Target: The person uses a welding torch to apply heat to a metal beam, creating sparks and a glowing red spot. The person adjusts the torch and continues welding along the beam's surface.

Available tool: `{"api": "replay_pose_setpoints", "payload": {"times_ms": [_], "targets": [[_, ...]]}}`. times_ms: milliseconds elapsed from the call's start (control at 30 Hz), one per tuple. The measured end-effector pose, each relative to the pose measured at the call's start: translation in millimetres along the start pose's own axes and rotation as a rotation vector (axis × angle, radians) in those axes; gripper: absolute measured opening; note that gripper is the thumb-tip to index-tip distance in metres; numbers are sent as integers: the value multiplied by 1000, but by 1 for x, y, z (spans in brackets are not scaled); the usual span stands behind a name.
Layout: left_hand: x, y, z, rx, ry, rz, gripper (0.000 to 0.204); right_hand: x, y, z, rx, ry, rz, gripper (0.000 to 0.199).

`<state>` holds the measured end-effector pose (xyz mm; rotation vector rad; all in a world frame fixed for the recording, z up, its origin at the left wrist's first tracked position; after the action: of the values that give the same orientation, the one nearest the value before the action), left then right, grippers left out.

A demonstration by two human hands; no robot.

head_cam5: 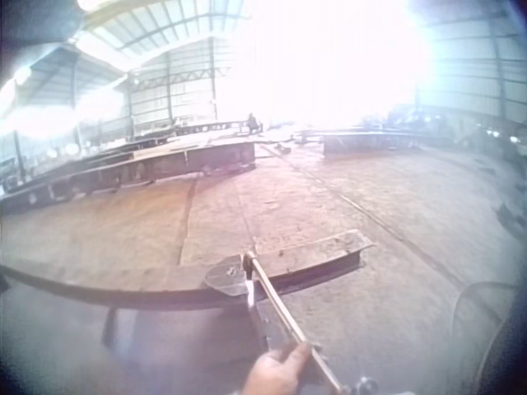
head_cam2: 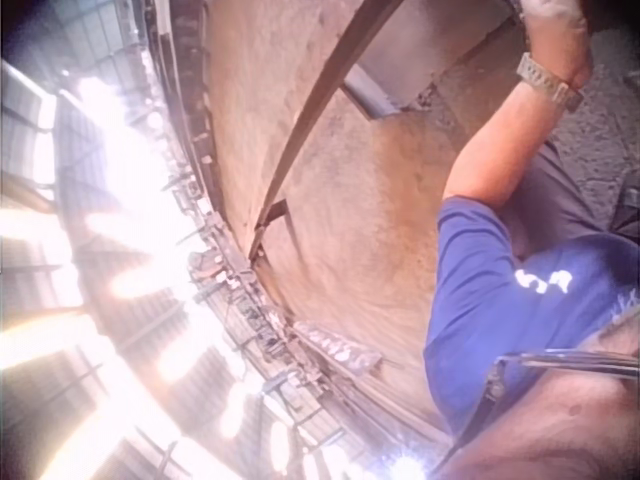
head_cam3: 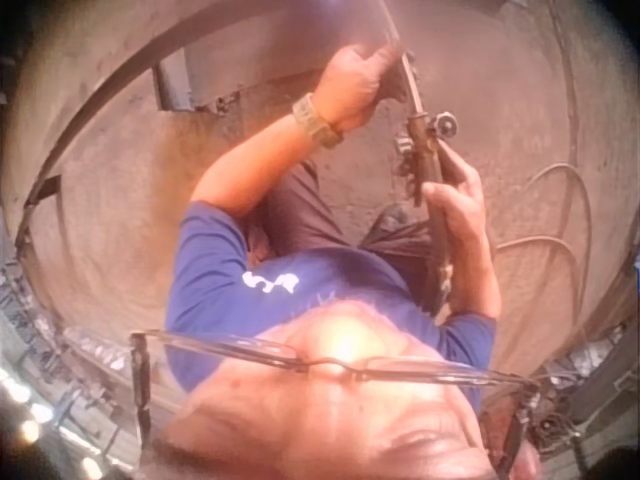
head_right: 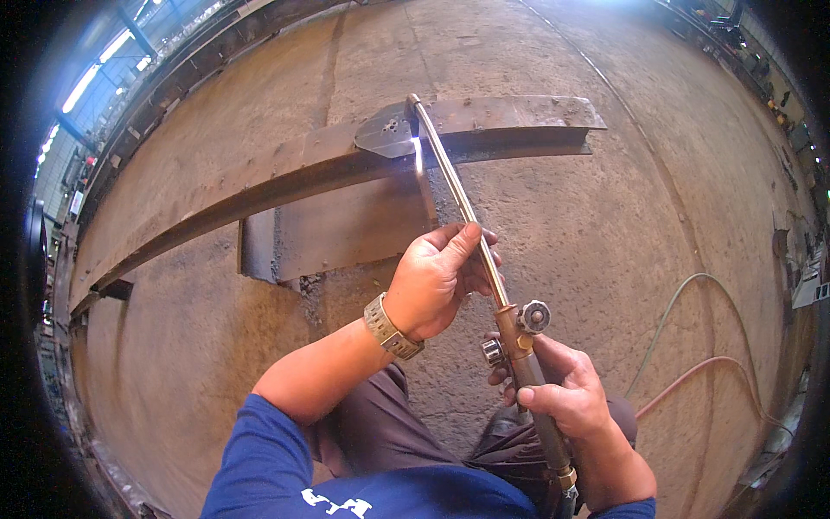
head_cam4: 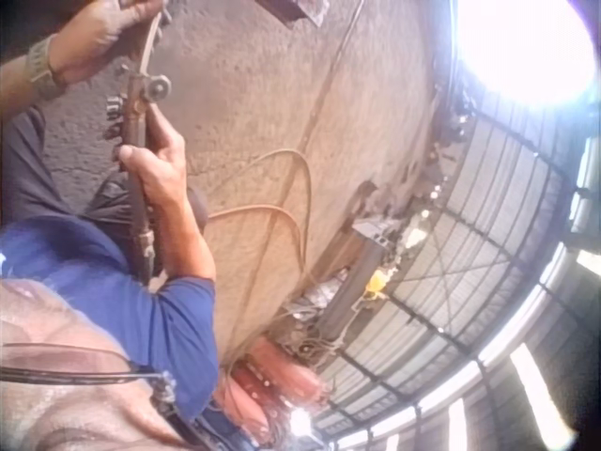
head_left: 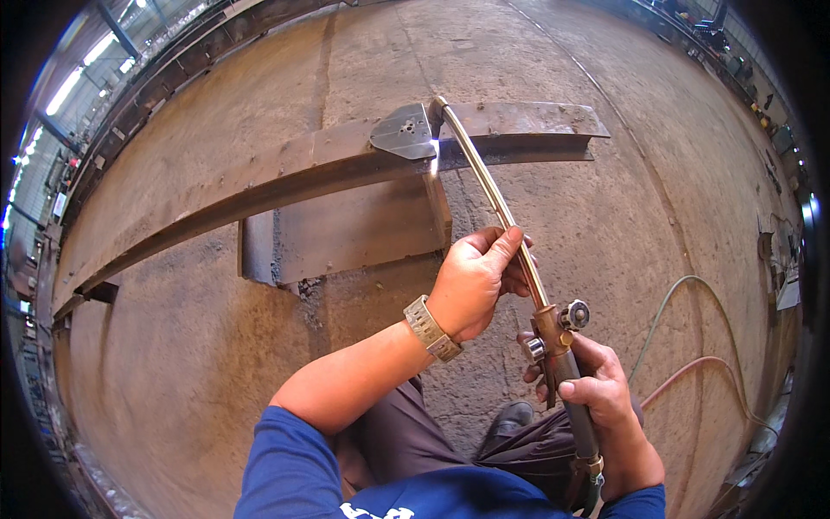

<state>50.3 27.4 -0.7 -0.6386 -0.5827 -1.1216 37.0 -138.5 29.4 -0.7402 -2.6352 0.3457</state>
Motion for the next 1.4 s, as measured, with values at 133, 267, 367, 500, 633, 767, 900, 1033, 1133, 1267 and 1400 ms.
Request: {"api": "replay_pose_setpoints", "payload": {"times_ms": [133, 267, 367, 500, 633, 767, 900, 1033, 1133, 1267, 1400], "targets": [[-1, -1, -2, -9, 15, 7, 31, -2, -1, 4, 21, 18, 22, 79], [-1, 0, -3, -5, 7, -3, 31, -3, -2, 5, 26, 20, 34, 80], [1, 0, -2, -2, 0, -7, 31, -4, -3, 6, 24, 24, 37, 80], [2, 0, -1, 8, 8, -12, 30, -5, -3, 8, 27, 45, 49, 80], [2, 1, 0, 9, 22, -15, 29, -6, -4, 10, 37, 55, 64, 78], [2, 1, 1, 16, 20, -12, 29, -5, -3, 10, 45, 63, 81, 78], [1, 2, 0, 18, 18, -16, 28, -6, -2, 11, 31, 82, 93, 79], [2, 2, 1, 20, 12, -23, 28, -6, -3, 11, 38, 77, 83, 79], [1, 3, 0, 17, 20, -21, 29, -6, -2, 12, 33, 84, 73, 79], [-1, 4, -1, 21, 16, -20, 29, -6, -1, 12, 29, 87, 71, 78], [-2, 4, -1, 24, 14, -18, 29, -5, 1, 12, 23, 95, 65, 79]]}}
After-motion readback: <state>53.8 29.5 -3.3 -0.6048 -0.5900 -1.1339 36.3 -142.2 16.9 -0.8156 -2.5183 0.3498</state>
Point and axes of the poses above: each hand's wrist, its own y-axis towards the middle knuckle, its own x-axis out of the palm, z = x × y, the point moved 10 cm from there along y, towards the middle knuckle, and after that the axes turned 4 degrees about -y, right-handed, at the moved point
